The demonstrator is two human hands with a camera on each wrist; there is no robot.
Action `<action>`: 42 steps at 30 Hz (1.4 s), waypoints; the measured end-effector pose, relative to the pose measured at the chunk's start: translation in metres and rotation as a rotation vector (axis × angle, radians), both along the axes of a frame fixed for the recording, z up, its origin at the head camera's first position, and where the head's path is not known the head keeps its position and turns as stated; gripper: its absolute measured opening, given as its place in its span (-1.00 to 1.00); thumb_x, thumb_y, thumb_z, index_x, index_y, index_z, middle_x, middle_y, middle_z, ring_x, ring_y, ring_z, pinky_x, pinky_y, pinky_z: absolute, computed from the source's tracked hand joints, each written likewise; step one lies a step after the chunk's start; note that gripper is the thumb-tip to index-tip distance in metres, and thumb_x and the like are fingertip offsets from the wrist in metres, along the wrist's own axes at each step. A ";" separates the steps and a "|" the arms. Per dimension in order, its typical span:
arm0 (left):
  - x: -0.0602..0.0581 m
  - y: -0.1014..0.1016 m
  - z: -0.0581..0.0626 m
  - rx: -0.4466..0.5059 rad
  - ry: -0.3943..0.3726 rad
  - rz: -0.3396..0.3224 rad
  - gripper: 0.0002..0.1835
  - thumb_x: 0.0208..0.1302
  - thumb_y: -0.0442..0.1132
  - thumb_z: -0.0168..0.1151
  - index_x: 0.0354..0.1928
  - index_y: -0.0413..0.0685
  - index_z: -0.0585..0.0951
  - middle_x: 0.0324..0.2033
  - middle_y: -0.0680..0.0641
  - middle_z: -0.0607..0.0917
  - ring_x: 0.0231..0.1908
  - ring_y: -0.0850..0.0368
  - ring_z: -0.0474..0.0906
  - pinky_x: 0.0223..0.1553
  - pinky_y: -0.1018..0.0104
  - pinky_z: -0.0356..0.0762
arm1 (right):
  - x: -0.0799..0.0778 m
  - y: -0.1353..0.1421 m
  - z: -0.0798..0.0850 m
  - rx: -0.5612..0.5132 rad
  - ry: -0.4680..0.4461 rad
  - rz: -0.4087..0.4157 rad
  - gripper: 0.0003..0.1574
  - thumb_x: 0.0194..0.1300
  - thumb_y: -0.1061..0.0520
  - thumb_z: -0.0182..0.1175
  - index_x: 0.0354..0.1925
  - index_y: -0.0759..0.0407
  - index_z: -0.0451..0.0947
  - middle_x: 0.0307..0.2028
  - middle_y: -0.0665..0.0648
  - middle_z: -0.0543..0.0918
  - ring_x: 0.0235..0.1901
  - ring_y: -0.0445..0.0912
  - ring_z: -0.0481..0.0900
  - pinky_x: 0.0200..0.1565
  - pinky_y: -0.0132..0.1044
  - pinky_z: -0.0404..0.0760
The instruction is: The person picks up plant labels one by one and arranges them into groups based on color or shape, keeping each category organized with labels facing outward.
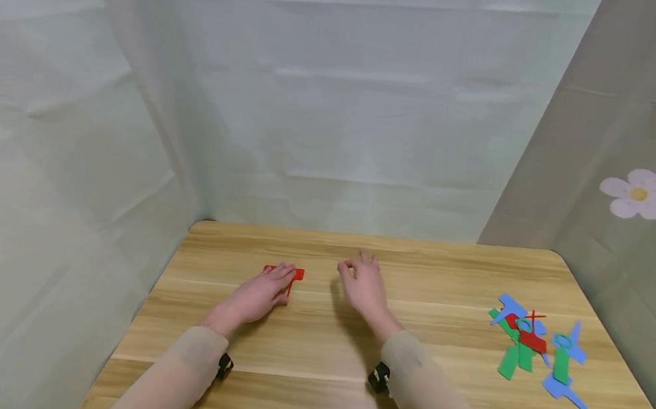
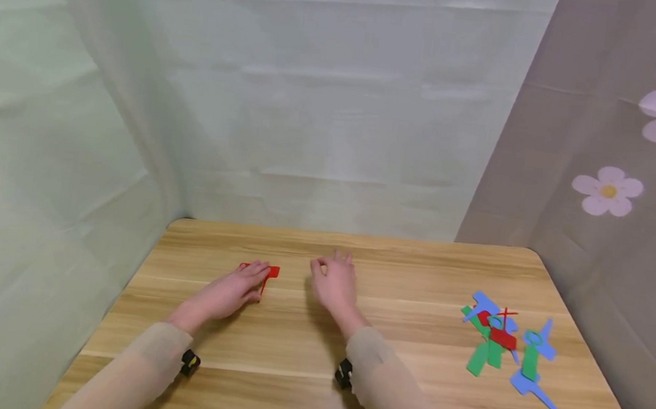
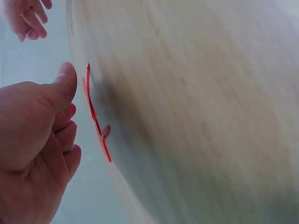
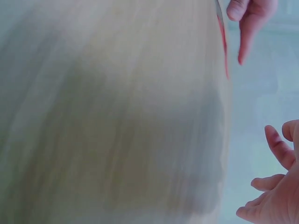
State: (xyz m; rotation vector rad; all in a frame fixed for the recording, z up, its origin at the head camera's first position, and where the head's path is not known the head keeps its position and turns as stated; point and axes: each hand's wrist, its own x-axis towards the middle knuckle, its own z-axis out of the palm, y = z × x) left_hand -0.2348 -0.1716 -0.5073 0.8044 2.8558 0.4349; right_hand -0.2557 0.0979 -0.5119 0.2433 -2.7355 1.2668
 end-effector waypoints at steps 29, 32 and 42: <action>0.002 0.017 -0.003 -0.143 -0.048 0.028 -0.37 0.61 -0.23 0.21 0.58 -0.33 0.34 0.60 -0.28 0.28 0.62 -0.21 0.11 0.61 -0.14 0.07 | 0.020 0.009 0.013 -0.046 0.000 0.039 -0.56 0.68 -0.13 0.10 0.03 0.13 0.78 0.59 0.41 0.24 0.61 0.45 -0.01 0.55 0.38 0.07; 0.002 0.017 -0.004 -0.147 -0.045 0.025 -0.37 0.61 -0.23 0.21 0.58 -0.33 0.34 0.60 -0.28 0.28 0.62 -0.21 0.11 0.61 -0.14 0.07 | 0.020 0.011 0.014 -0.043 -0.002 0.040 -0.58 0.68 -0.10 0.11 0.03 0.13 0.77 0.59 0.41 0.23 0.61 0.45 -0.02 0.55 0.38 0.05; 0.000 0.017 -0.005 -0.158 -0.059 0.032 -0.37 0.61 -0.23 0.20 0.58 -0.34 0.33 0.60 -0.28 0.27 0.63 -0.21 0.10 0.61 -0.12 0.07 | 0.019 0.021 0.011 -0.025 0.015 0.027 -0.56 0.68 -0.12 0.11 0.03 0.15 0.77 0.58 0.43 0.25 0.60 0.46 0.00 0.55 0.40 0.04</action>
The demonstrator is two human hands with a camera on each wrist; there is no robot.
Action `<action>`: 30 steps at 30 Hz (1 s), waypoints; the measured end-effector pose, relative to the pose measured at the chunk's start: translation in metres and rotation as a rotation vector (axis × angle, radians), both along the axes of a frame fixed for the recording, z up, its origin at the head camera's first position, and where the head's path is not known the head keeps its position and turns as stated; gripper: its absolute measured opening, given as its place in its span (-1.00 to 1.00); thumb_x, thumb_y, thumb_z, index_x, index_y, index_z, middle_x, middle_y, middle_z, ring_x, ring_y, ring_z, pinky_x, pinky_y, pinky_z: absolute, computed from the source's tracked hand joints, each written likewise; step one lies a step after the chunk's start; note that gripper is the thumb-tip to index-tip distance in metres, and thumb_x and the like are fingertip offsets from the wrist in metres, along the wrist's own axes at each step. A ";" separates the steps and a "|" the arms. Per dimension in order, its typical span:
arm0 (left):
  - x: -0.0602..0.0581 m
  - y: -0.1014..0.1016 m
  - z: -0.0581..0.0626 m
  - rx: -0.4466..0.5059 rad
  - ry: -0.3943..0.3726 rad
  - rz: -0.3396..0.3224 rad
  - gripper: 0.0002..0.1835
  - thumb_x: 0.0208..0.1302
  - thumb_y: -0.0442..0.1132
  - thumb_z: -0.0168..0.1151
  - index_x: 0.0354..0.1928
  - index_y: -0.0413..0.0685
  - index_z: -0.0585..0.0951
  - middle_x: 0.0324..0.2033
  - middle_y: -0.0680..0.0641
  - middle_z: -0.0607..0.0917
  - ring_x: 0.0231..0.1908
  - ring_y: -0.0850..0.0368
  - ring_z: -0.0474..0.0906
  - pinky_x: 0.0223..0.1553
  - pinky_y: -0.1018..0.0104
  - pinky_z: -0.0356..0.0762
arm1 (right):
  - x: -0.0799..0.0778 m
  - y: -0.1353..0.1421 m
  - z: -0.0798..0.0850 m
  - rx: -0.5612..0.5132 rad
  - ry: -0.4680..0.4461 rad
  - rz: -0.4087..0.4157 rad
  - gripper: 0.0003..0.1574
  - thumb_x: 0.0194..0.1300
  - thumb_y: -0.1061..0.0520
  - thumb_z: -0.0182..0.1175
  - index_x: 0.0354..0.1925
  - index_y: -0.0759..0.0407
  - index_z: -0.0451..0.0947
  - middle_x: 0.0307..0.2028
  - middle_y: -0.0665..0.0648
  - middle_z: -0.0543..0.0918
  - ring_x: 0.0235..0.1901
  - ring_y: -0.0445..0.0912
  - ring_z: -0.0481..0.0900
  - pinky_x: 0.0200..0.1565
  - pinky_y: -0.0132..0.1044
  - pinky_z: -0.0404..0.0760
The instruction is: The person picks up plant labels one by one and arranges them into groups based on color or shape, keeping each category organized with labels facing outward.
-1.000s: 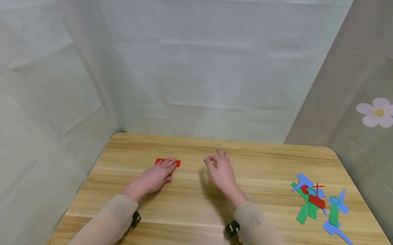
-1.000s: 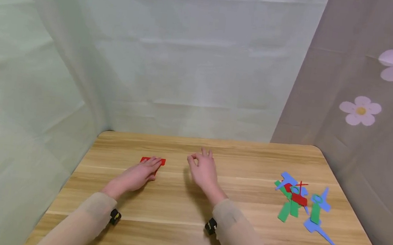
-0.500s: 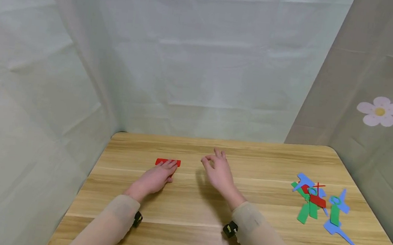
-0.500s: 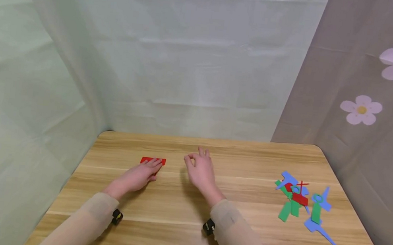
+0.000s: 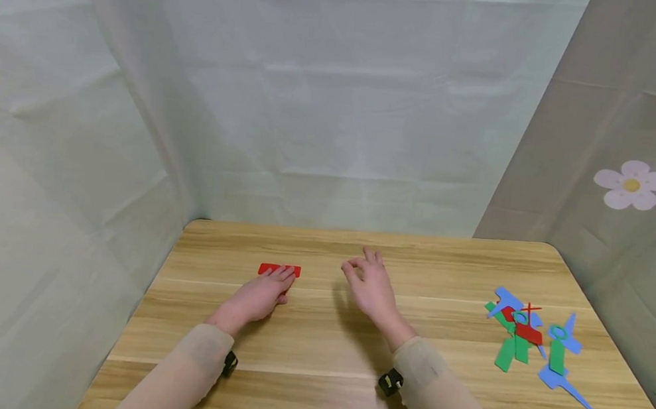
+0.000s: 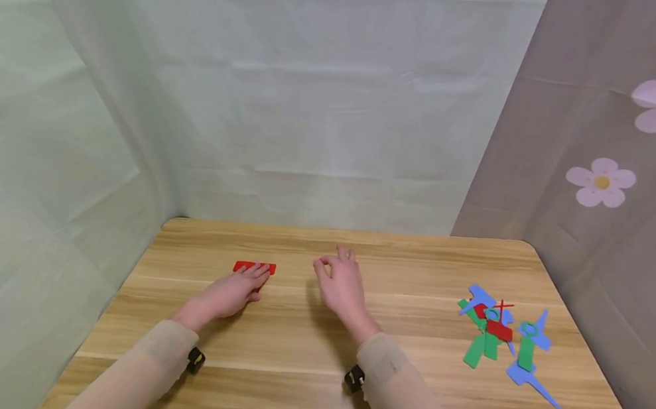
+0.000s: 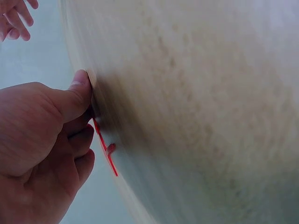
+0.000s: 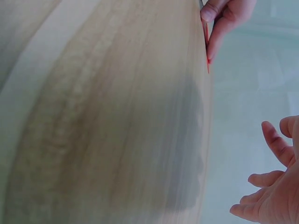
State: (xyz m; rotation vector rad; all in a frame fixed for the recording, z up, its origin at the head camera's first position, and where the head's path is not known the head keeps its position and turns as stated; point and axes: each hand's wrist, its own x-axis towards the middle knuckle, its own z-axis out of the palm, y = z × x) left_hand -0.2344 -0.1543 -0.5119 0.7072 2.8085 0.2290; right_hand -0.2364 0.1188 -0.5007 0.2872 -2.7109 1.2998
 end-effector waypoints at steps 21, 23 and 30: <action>0.000 -0.002 -0.004 -0.008 0.014 -0.029 -0.35 0.63 -0.24 0.18 0.59 -0.37 0.29 0.62 -0.32 0.24 0.62 -0.24 0.10 0.61 -0.14 0.08 | 0.002 0.027 -0.006 0.055 -0.043 -0.025 -0.55 0.69 -0.12 0.09 0.06 0.14 0.77 0.60 0.41 0.22 0.62 0.42 -0.03 0.56 0.36 0.04; 0.000 -0.003 -0.004 -0.020 0.018 -0.032 -0.35 0.63 -0.23 0.18 0.60 -0.36 0.28 0.62 -0.31 0.23 0.63 -0.24 0.10 0.61 -0.13 0.09 | 0.002 0.032 -0.006 0.056 -0.050 -0.025 -0.54 0.69 -0.11 0.08 0.07 0.15 0.77 0.60 0.41 0.21 0.62 0.42 -0.04 0.55 0.37 0.04; 0.000 -0.003 -0.005 -0.022 0.009 -0.030 -0.33 0.63 -0.21 0.18 0.61 -0.34 0.27 0.62 -0.31 0.22 0.63 -0.23 0.09 0.61 -0.14 0.08 | 0.006 0.058 -0.004 0.065 -0.060 -0.030 -0.53 0.70 -0.12 0.07 0.10 0.17 0.74 0.61 0.43 0.18 0.63 0.44 -0.08 0.53 0.42 0.06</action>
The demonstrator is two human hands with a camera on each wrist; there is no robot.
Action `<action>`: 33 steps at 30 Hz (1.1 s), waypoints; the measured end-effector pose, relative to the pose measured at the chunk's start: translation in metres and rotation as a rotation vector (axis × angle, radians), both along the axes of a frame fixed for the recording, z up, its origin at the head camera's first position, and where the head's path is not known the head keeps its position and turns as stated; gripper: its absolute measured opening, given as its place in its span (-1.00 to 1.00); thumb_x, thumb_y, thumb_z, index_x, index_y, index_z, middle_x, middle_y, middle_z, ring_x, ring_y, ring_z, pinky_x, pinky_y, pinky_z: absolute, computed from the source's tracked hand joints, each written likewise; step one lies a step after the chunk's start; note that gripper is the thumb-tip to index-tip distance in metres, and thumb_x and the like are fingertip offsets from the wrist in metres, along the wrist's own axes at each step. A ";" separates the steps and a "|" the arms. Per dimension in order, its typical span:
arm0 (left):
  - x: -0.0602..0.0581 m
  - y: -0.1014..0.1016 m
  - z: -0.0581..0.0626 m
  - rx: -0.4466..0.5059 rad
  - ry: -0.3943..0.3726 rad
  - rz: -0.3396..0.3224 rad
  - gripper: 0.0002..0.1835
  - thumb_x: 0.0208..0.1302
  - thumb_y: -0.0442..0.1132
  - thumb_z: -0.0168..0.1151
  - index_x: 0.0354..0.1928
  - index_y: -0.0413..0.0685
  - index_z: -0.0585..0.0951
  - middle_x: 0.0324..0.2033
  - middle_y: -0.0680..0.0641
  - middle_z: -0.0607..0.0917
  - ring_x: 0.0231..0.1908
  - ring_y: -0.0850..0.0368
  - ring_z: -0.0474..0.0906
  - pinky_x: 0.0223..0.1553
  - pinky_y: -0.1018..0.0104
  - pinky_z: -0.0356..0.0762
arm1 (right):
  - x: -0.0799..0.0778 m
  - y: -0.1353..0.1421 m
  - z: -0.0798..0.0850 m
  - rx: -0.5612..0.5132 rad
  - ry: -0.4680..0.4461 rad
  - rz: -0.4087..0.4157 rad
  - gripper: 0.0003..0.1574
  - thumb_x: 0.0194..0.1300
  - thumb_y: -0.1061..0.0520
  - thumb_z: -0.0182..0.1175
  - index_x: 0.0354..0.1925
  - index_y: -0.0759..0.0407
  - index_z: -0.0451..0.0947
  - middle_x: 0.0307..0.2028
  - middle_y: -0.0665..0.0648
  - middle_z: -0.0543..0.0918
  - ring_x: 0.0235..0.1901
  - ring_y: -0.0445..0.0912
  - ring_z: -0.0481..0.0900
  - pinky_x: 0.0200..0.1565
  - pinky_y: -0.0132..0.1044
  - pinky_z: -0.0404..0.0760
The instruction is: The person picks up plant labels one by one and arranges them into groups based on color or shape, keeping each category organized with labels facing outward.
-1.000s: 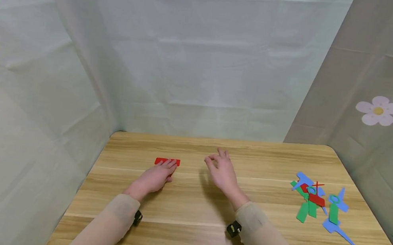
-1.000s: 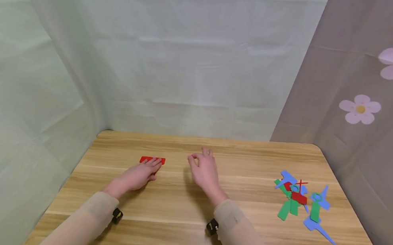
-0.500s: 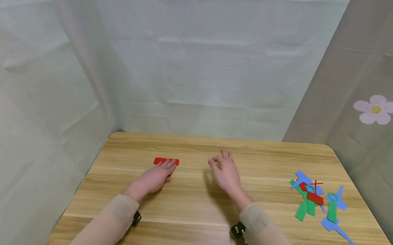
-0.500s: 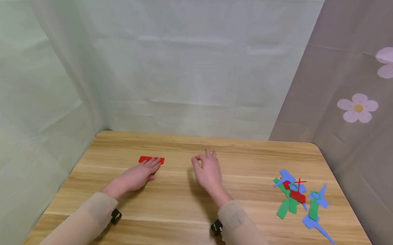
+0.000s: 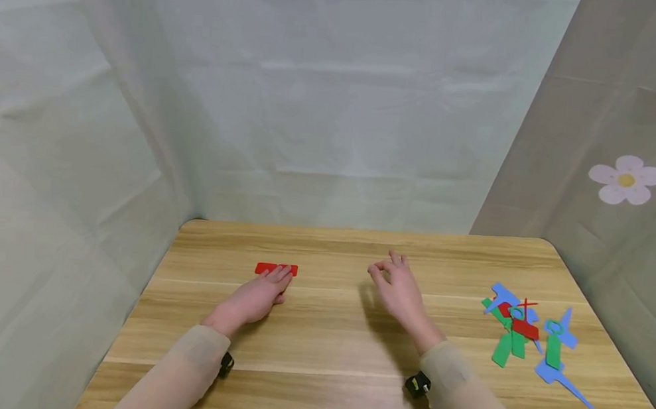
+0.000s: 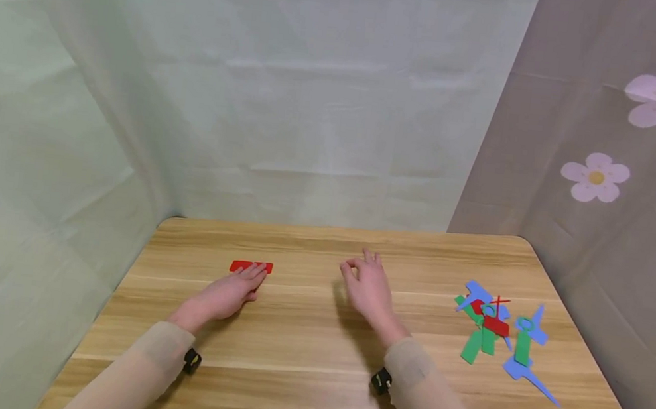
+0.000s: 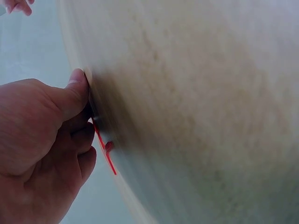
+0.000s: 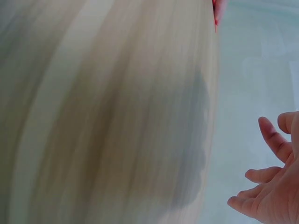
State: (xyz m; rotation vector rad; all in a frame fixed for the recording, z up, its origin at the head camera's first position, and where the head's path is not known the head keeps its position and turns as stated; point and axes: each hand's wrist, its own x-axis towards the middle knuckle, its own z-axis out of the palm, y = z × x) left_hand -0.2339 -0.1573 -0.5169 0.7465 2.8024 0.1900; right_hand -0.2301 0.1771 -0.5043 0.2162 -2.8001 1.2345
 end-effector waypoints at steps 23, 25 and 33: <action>0.004 -0.001 0.007 0.047 -0.034 0.021 -0.35 0.60 -0.28 0.22 0.58 -0.40 0.30 0.61 -0.33 0.23 0.61 -0.25 0.12 0.61 -0.15 0.08 | 0.037 0.134 0.017 0.197 0.012 -0.005 -0.64 0.68 0.02 0.14 0.13 0.24 0.69 0.56 0.57 0.20 0.56 0.57 -0.02 0.40 0.60 0.14; 0.004 -0.002 0.007 0.057 -0.037 0.018 -0.36 0.60 -0.29 0.22 0.57 -0.41 0.31 0.61 -0.35 0.24 0.61 -0.26 0.13 0.60 -0.16 0.09 | 0.041 0.146 0.018 0.222 0.006 0.009 -0.68 0.66 0.07 0.16 0.14 0.24 0.69 0.55 0.58 0.19 0.56 0.57 -0.02 0.40 0.59 0.14; 0.003 -0.004 0.007 0.063 -0.042 0.010 -0.35 0.58 -0.28 0.24 0.56 -0.42 0.32 0.60 -0.35 0.24 0.60 -0.28 0.14 0.59 -0.18 0.10 | 0.056 0.192 0.017 0.300 0.005 0.047 -0.69 0.65 0.09 0.18 0.13 0.26 0.67 0.52 0.63 0.20 0.53 0.61 0.01 0.32 0.66 0.16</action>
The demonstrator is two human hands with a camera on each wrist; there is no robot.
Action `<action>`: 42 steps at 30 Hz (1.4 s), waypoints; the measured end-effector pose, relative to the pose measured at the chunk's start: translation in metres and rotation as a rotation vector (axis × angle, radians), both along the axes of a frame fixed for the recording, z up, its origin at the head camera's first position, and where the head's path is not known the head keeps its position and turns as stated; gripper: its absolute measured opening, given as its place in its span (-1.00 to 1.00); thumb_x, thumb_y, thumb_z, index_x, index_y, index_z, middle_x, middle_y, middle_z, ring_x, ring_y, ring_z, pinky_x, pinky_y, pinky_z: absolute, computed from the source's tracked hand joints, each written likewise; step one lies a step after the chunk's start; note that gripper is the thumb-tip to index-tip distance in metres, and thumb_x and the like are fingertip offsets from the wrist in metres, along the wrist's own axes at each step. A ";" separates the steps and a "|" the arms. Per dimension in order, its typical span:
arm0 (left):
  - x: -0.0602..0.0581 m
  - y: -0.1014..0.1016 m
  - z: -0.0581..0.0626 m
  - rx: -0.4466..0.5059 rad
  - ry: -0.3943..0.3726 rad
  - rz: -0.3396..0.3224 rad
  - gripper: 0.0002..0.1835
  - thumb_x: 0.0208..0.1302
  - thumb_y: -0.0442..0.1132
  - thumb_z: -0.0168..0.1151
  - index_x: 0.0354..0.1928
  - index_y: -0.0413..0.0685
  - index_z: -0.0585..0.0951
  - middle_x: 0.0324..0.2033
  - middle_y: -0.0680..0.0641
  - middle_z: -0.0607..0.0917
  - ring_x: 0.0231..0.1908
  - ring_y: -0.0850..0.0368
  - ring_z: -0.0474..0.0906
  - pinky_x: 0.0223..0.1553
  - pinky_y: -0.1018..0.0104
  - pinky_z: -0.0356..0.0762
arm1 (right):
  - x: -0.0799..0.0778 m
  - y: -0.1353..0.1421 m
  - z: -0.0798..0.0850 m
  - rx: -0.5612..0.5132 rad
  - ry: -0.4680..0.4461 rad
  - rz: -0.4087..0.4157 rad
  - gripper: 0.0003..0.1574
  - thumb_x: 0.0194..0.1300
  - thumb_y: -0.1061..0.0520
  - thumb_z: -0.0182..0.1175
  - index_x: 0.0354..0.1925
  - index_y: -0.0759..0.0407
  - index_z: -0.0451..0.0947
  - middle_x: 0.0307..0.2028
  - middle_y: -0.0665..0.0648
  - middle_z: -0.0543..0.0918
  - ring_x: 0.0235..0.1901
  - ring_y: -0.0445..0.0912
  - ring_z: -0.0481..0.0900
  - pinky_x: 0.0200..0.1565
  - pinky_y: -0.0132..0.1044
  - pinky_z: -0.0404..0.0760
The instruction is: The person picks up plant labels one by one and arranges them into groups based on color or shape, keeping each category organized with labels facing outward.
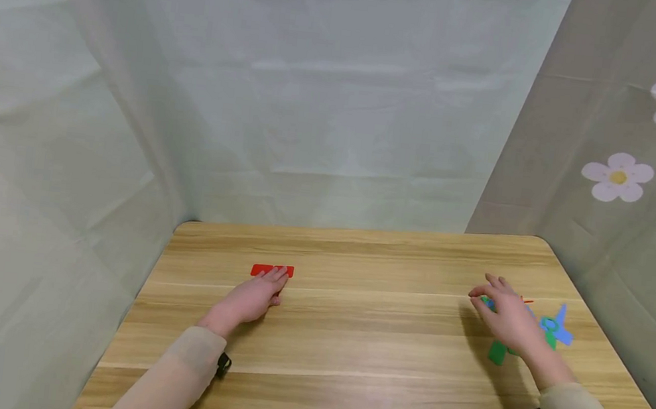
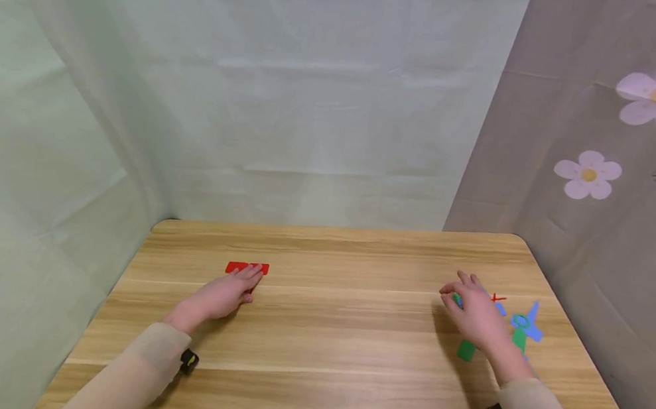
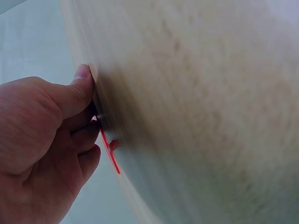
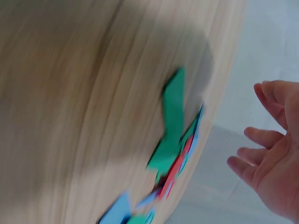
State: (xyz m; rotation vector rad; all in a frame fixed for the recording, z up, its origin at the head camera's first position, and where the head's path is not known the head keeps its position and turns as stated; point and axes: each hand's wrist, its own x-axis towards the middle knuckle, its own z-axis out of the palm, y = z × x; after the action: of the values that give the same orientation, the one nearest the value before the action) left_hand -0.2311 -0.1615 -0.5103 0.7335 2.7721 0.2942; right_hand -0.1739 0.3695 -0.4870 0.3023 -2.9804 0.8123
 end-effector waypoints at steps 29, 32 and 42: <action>-0.001 -0.004 -0.006 0.019 -0.022 0.007 -0.34 0.61 -0.28 0.20 0.60 -0.39 0.26 0.64 -0.33 0.14 0.63 -0.29 0.06 0.61 -0.19 0.04 | 0.023 0.081 -0.003 0.235 0.082 0.094 -0.66 0.25 0.27 0.51 0.01 0.17 0.77 0.40 0.68 0.34 0.43 0.66 0.15 0.15 0.73 0.29; -0.001 -0.003 -0.007 0.008 -0.016 0.005 -0.34 0.61 -0.28 0.20 0.60 -0.40 0.26 0.64 -0.34 0.14 0.62 -0.29 0.07 0.61 -0.18 0.05 | 0.022 0.086 -0.007 0.285 0.174 0.130 -0.63 0.15 0.28 0.57 -0.04 0.11 0.81 0.37 0.63 0.43 0.38 0.65 0.26 0.08 0.73 0.35; -0.001 0.000 -0.004 -0.031 -0.005 -0.003 -0.35 0.63 -0.27 0.17 0.61 -0.38 0.25 0.63 -0.34 0.17 0.63 -0.26 0.08 0.60 -0.16 0.08 | 0.014 0.100 -0.017 0.365 0.426 0.247 -0.35 -0.24 0.35 0.71 -0.05 0.10 0.85 0.23 0.58 0.57 0.16 0.64 0.51 -0.09 0.54 0.62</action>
State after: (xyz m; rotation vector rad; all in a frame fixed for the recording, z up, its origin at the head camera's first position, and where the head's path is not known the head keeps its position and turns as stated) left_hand -0.2321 -0.1613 -0.5143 0.7281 2.7638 0.2513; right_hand -0.1598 0.4693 -0.5043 0.7604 -2.6891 0.1672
